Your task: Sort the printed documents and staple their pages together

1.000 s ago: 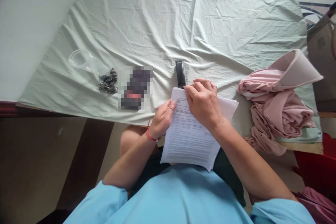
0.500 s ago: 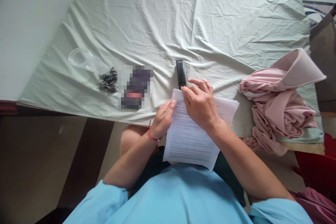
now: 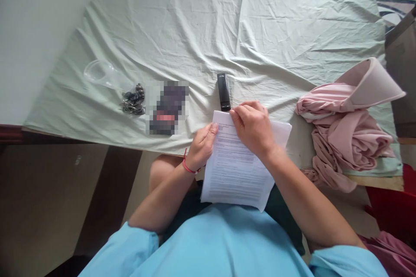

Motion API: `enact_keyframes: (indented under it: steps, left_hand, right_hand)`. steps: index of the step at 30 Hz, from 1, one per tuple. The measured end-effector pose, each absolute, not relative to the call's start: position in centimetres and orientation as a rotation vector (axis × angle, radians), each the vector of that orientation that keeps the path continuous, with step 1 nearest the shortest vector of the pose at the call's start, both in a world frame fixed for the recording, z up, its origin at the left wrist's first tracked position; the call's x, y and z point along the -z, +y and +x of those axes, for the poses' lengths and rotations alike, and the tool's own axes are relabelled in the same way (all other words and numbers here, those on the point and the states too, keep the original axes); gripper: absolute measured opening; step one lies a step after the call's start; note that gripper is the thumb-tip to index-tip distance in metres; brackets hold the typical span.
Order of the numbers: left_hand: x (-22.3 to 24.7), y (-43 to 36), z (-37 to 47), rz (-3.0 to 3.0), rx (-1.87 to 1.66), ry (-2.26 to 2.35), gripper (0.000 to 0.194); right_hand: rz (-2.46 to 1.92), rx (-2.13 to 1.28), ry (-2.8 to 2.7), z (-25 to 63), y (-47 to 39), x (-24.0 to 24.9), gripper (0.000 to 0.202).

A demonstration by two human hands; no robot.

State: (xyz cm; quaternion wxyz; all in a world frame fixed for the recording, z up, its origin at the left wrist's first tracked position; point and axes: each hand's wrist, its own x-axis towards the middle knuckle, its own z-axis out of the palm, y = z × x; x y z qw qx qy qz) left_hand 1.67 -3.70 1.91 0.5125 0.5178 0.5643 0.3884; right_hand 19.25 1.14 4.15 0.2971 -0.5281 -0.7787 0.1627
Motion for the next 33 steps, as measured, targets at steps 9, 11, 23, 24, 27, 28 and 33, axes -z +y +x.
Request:
enact_keyframes:
  steps: [9, 11, 23, 24, 27, 28, 33]
  left_hand:
    - [-1.0, -2.0, 1.7, 1.089, -0.906, 1.464, 0.034]
    - [-1.0, -1.7, 1.9, 1.099, -0.882, 1.513, 0.030]
    - [-2.3, 0.3, 2.9, 0.874, -0.810, 1.523, 0.036]
    - [-2.5, 0.4, 3.0, 0.845, -0.800, 1.515, 0.037]
    - [-2.8, 0.7, 3.3, 0.731, -0.764, 1.493, 0.038]
    - [-2.9, 0.8, 3.3, 0.696, -0.756, 1.494, 0.039]
    - [-3.2, 0.8, 3.3, 0.638, -0.736, 1.514, 0.039]
  right_hand:
    - [-1.764, -0.829, -2.169, 20.7, 5.1, -4.1, 0.032]
    - [-1.814, -0.924, -2.195, 20.5, 6.2, -4.6, 0.030]
    - [-1.811, -0.830, -2.462, 20.0, 9.1, -5.2, 0.030]
    - [-1.820, -0.805, -2.481, 20.0, 9.1, -5.2, 0.031]
    - [-1.851, -0.705, -2.529, 19.7, 9.0, -5.2, 0.032]
    - [-1.852, -0.677, -2.544, 19.6, 9.0, -5.2, 0.033]
    - [-1.854, -0.675, -2.605, 19.3, 8.7, -5.7, 0.034]
